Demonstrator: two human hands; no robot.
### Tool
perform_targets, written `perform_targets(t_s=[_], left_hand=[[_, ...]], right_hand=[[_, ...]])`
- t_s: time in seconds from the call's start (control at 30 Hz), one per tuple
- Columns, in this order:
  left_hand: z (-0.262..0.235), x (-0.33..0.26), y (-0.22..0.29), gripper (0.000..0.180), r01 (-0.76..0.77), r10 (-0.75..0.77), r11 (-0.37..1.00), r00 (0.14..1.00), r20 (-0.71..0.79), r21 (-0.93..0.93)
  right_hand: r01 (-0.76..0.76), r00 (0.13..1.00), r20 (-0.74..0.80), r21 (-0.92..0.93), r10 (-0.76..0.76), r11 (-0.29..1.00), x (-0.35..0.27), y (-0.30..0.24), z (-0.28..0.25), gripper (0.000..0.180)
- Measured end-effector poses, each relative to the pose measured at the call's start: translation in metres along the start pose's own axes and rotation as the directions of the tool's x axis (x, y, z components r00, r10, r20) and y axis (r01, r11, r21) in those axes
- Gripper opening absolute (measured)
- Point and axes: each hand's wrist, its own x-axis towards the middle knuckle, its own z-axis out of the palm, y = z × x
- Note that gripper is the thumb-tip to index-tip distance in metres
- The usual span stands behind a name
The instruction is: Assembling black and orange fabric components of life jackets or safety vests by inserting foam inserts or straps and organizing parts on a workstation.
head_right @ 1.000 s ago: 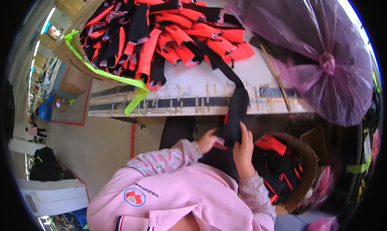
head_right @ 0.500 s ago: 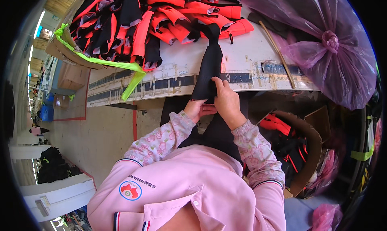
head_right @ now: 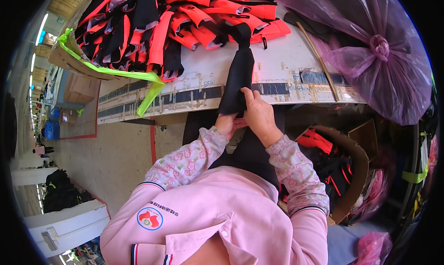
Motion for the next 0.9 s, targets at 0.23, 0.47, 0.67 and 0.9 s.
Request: perform_targets(t_s=[0.23, 0.47, 0.67, 0.9], left_hand=[[0.007, 0.007, -0.010, 0.028, -0.003, 0.003, 0.998, 1.000, 0.003, 0.062], [0.018, 0.014, -0.023, 0.027, -0.052, 0.051, 0.999, 0.996, -0.074, 0.001], [0.017, 0.012, -0.018, 0.027, -0.012, 0.013, 1.000, 0.999, -0.031, 0.021], [0.009, 0.011, -0.004, 0.031, 0.125, -0.125, 0.992, 0.980, 0.153, 0.015]], right_hand=[[0.237, 0.967, 0.136, -0.171, -0.215, 0.956, 0.019, 0.002, -0.041, 0.062], [0.275, 0.947, -0.092, -0.261, -0.307, 0.925, 0.061, 0.019, 0.022, 0.072], [0.280, 0.946, -0.059, -0.349, -0.319, 0.894, 0.065, 0.035, 0.033, 0.076], [0.286, 0.947, -0.061, -0.290, -0.316, 0.913, 0.069, 0.036, 0.021, 0.064]])
